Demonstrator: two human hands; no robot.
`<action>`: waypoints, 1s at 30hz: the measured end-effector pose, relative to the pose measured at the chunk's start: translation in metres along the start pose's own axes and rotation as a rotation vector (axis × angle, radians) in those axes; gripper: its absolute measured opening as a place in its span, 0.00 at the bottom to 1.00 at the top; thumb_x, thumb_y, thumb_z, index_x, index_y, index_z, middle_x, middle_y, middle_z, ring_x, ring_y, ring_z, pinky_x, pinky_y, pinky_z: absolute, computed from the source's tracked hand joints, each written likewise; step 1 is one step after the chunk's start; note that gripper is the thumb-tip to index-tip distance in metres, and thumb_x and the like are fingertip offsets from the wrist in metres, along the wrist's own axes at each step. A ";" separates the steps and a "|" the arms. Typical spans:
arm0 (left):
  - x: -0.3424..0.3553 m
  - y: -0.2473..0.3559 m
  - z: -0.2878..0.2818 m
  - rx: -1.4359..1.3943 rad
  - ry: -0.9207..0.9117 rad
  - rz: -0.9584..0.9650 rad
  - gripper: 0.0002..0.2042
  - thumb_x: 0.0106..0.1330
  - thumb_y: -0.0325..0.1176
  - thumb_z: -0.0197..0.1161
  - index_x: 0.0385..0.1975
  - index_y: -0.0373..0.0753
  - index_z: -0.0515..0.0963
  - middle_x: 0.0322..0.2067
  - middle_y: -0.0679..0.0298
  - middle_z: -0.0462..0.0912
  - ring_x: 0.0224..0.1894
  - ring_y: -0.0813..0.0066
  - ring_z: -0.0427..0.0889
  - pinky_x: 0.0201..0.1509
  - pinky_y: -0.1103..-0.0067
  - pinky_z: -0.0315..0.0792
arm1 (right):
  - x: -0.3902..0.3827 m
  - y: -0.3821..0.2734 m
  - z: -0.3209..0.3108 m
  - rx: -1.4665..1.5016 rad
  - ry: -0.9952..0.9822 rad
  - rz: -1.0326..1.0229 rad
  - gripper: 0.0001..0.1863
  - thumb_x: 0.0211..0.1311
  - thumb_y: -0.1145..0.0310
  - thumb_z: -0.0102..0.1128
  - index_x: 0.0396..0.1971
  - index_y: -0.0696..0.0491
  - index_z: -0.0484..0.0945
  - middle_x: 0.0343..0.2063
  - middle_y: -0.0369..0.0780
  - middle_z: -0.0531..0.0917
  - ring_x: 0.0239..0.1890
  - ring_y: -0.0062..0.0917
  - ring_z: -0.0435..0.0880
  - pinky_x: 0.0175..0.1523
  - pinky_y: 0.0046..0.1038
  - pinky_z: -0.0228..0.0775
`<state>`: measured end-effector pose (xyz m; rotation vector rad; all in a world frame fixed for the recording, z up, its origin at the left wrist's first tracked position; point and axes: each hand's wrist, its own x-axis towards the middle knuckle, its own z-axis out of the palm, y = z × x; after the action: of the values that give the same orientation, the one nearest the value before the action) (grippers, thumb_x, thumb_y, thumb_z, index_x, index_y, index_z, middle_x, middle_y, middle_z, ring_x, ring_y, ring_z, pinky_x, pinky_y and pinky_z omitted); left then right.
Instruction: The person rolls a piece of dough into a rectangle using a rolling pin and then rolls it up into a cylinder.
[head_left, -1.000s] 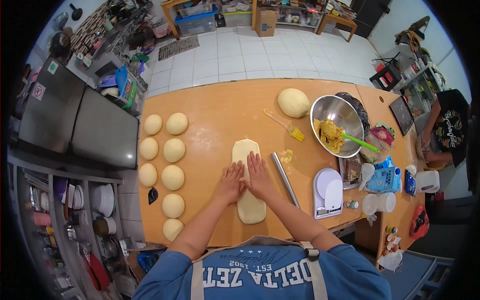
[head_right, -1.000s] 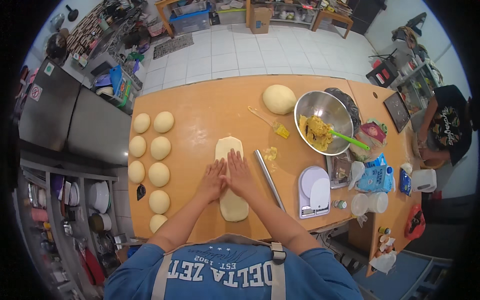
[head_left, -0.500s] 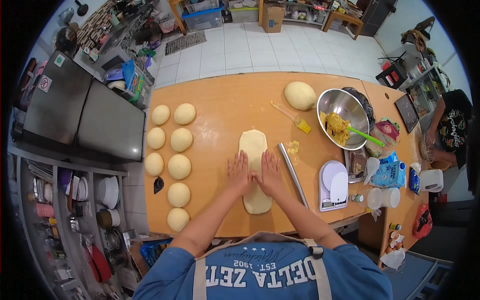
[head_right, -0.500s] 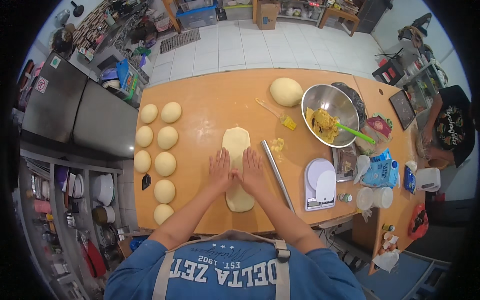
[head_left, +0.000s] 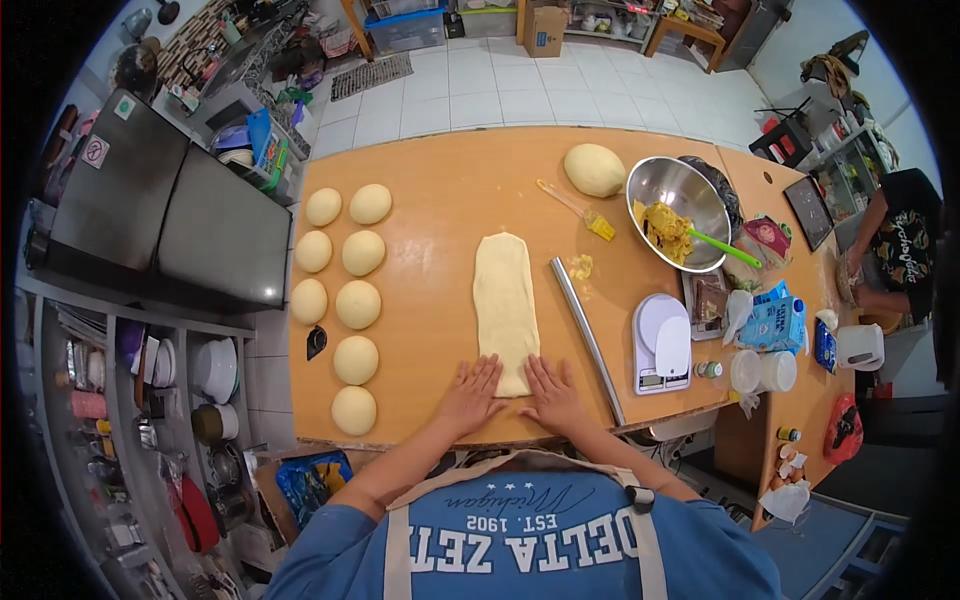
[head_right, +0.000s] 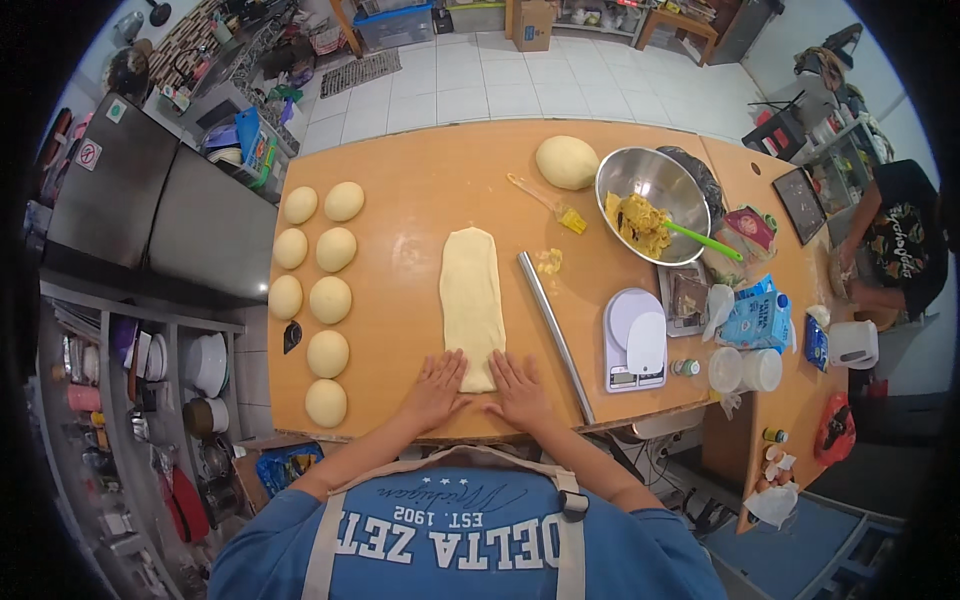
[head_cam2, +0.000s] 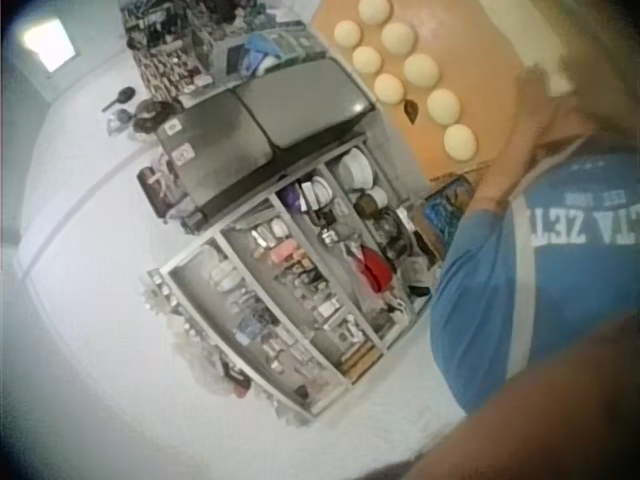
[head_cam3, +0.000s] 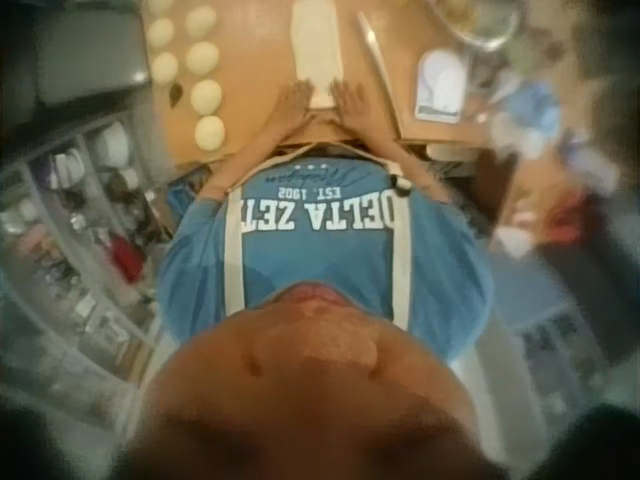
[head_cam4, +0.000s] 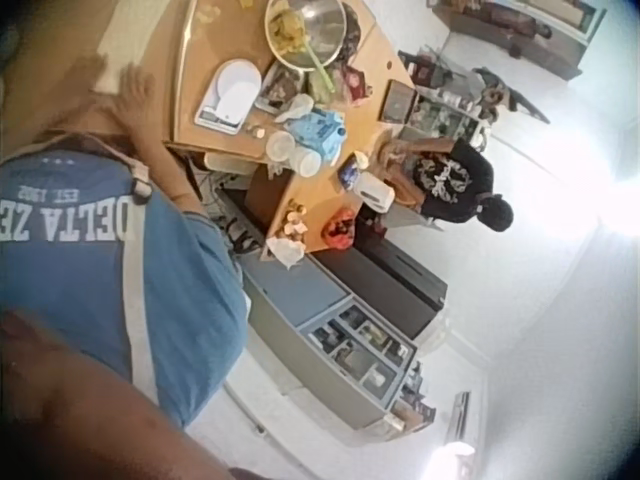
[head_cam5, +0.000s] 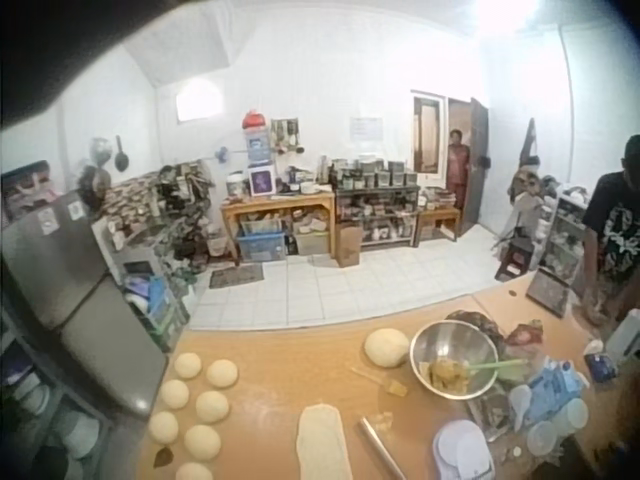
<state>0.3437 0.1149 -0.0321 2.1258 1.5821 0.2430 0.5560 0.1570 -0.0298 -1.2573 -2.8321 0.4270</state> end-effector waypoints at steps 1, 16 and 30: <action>-0.004 -0.001 0.001 0.085 -0.024 -0.016 0.40 0.67 0.56 0.49 0.70 0.33 0.49 0.71 0.51 0.47 0.74 0.58 0.44 0.74 0.57 0.36 | -0.003 -0.002 -0.001 0.009 -0.008 0.032 0.48 0.61 0.37 0.45 0.70 0.58 0.49 0.71 0.43 0.51 0.74 0.37 0.47 0.73 0.49 0.28; -0.055 0.005 -0.002 0.260 -0.009 0.021 0.41 0.64 0.59 0.52 0.69 0.37 0.52 0.70 0.55 0.52 0.72 0.57 0.51 0.72 0.53 0.41 | -0.048 -0.006 -0.003 0.018 0.106 0.045 0.38 0.60 0.46 0.55 0.67 0.50 0.60 0.67 0.36 0.63 0.70 0.30 0.57 0.72 0.53 0.25; -0.058 -0.018 0.014 0.261 -0.037 0.057 0.41 0.64 0.61 0.51 0.72 0.47 0.49 0.72 0.62 0.48 0.74 0.62 0.44 0.73 0.54 0.34 | -0.059 -0.020 0.011 -0.212 0.206 0.067 0.34 0.60 0.45 0.55 0.61 0.50 0.68 0.60 0.34 0.71 0.65 0.23 0.65 0.70 0.53 0.31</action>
<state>0.3158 0.0604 -0.0444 2.3593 1.6073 0.0144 0.5804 0.0985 -0.0295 -1.3441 -2.7222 -0.0051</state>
